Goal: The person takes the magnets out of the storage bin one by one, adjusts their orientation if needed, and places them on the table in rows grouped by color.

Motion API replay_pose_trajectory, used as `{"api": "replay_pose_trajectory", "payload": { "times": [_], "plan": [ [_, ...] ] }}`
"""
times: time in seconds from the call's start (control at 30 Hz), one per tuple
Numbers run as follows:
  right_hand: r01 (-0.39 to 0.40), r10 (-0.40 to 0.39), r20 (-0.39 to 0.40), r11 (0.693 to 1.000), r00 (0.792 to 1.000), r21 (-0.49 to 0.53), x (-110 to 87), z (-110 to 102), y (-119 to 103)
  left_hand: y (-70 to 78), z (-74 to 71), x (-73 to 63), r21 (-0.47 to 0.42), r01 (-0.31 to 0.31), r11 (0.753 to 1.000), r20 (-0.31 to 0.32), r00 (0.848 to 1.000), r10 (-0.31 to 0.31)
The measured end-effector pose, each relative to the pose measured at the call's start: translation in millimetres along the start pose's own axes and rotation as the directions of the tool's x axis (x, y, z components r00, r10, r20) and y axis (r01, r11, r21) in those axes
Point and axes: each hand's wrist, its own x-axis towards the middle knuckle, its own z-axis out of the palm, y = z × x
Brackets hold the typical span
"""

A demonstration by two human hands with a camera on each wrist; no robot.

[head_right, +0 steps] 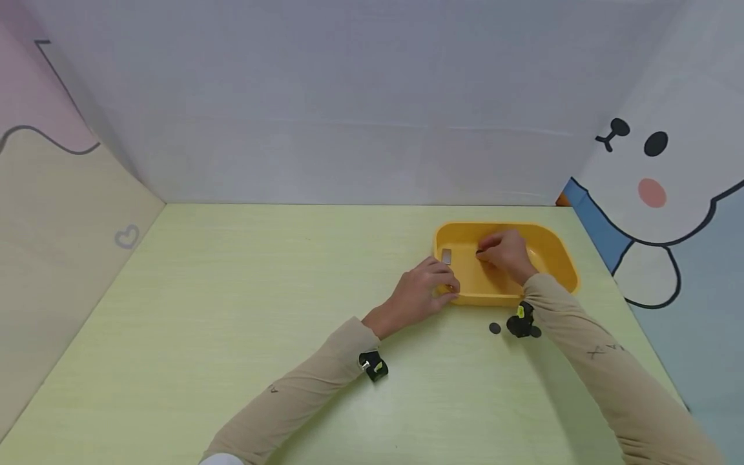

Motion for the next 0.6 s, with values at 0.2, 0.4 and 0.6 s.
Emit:
{"api": "replay_pose_trajectory", "payload": {
  "times": [0.2,0.4,0.6],
  "plan": [
    [0.080,-0.079,0.027,0.996,0.997,-0.045,-2.6,1.7,-4.0,0.2,-1.4,-1.0,0.000,0.000,1.000,-0.008,1.000,0.000],
    [0.128,-0.125,0.028,0.986,0.992,-0.107,-1.5,2.7,-4.7,-0.6,-1.5,-0.5,-0.007,0.011,1.000,-0.016,1.000,-0.011],
    [0.139,-0.139,0.012,0.979,0.990,-0.148,-1.5,5.7,-7.2,-1.0,-0.3,-0.3,-0.009,0.005,1.000,-0.017,1.000,-0.005]
  ]
}}
